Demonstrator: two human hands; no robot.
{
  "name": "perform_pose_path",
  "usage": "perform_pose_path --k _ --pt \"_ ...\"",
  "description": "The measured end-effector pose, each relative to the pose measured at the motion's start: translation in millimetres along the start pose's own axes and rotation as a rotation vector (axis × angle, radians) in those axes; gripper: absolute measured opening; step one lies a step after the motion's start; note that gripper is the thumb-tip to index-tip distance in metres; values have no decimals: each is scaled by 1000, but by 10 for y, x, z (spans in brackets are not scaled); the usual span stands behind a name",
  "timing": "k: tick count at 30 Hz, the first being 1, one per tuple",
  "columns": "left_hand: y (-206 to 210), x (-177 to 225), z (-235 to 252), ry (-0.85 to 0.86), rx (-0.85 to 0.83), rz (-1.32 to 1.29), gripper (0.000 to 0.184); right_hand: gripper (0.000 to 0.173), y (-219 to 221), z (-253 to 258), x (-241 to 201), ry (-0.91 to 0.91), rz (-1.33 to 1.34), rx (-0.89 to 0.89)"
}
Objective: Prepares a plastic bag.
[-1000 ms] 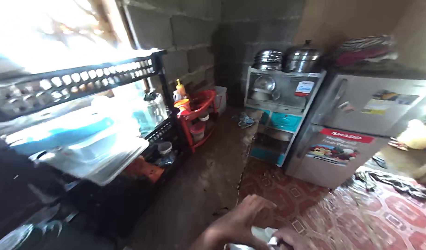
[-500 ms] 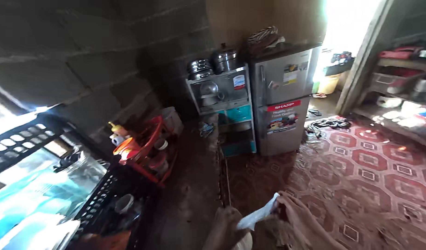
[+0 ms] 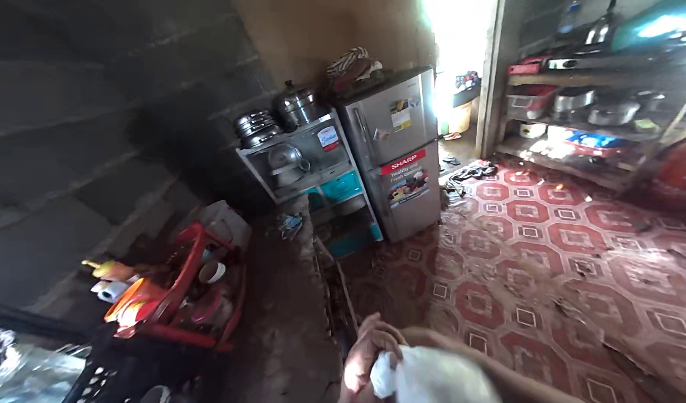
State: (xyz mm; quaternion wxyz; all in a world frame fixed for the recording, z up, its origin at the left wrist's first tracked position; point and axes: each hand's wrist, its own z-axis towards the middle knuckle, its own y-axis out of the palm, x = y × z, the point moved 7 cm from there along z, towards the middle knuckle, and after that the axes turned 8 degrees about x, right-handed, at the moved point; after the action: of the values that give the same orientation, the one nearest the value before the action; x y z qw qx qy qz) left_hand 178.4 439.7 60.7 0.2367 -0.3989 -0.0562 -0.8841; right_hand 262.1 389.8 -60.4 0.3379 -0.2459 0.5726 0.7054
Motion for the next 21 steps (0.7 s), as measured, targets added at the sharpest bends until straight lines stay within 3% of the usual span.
perform_pose_path --k 1,3,4,7,9,13,15,17,21 --pt "-34 -149 -80 -82 -32 -188 29 31 99 53 -285 98 -90 167" --pt "-212 -433 -265 -186 -11 -386 32 20 131 137 -653 133 -357 292" --pt "-307 -493 -346 -242 39 -368 28 16 185 147 -780 90 -558 293" --pt "-398 -469 -540 -409 149 -158 20 24 480 128 -949 -200 -1024 155" --pt "-359 -506 -655 -439 228 -69 18 21 615 144 -899 -300 -1173 127" --pt "-329 -575 -774 -423 449 -10 19 22 617 167 -760 -382 -1179 230" --pt "-319 -621 -822 -473 543 -41 29 27 602 156 -682 -455 -1230 251" --pt "-316 -738 -922 -566 639 -111 36 28 557 140 -525 -399 -1344 236" --pt "-241 -928 -1129 -797 753 -147 30 28 356 109 -232 -243 -1582 274"
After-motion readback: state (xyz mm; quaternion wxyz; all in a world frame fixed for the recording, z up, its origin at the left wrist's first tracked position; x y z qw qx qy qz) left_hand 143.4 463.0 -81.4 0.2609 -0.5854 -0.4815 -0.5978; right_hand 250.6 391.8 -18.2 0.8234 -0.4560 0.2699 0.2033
